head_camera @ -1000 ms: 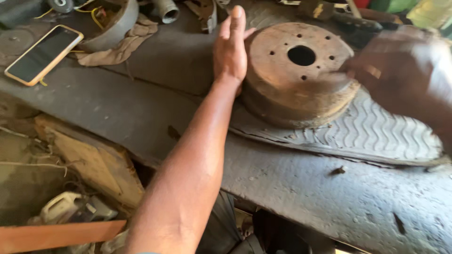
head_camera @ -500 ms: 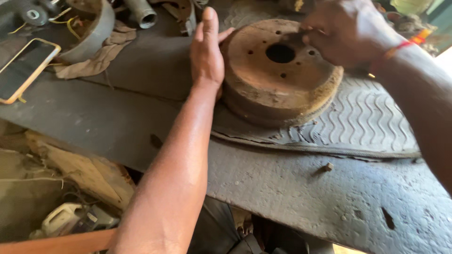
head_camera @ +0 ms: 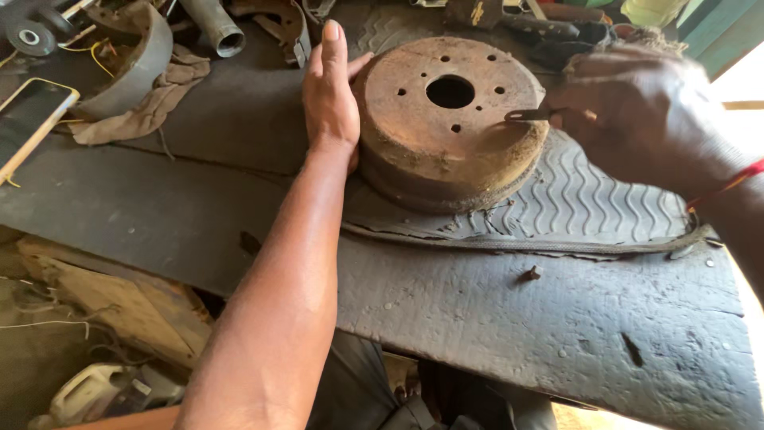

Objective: The person scrapes rust and debris from the surface of a brake drum using a metal tool while holding the drum steady with their other hand.

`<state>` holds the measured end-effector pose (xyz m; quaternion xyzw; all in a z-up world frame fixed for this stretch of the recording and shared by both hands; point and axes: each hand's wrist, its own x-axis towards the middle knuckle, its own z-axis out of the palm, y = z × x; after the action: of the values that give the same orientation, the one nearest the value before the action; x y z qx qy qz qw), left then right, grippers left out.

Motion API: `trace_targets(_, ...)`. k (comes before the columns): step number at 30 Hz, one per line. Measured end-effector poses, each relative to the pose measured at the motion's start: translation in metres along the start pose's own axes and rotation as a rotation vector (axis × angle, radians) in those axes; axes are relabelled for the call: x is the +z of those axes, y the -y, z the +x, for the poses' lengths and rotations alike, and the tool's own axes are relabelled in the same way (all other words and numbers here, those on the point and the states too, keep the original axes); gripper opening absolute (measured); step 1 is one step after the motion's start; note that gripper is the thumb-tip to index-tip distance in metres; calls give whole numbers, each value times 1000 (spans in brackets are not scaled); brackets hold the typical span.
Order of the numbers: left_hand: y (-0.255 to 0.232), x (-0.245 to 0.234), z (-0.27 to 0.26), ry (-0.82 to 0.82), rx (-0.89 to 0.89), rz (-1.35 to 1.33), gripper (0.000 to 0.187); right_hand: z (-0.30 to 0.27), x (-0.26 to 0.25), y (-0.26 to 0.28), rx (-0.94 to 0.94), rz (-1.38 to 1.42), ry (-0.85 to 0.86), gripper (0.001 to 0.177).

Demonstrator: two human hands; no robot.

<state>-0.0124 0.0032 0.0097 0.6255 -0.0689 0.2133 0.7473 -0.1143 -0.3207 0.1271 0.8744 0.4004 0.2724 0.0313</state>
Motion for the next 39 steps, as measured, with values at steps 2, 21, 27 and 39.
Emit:
trace_targets(2,3,1,0,1,20,-28,100,6,-1,4,-17,-7,-15,12)
trace_targets(21,4,5,3,-16,18,-51,105,60,62,-65,541,563,49,16)
trace_targets(27,6,3,3,-4,55,-29,109,34,35,-43,706,257,186,24)
trace_targets(39,9,4,3,-17,37,-96,109,103,113,-57,364,-95,295,39)
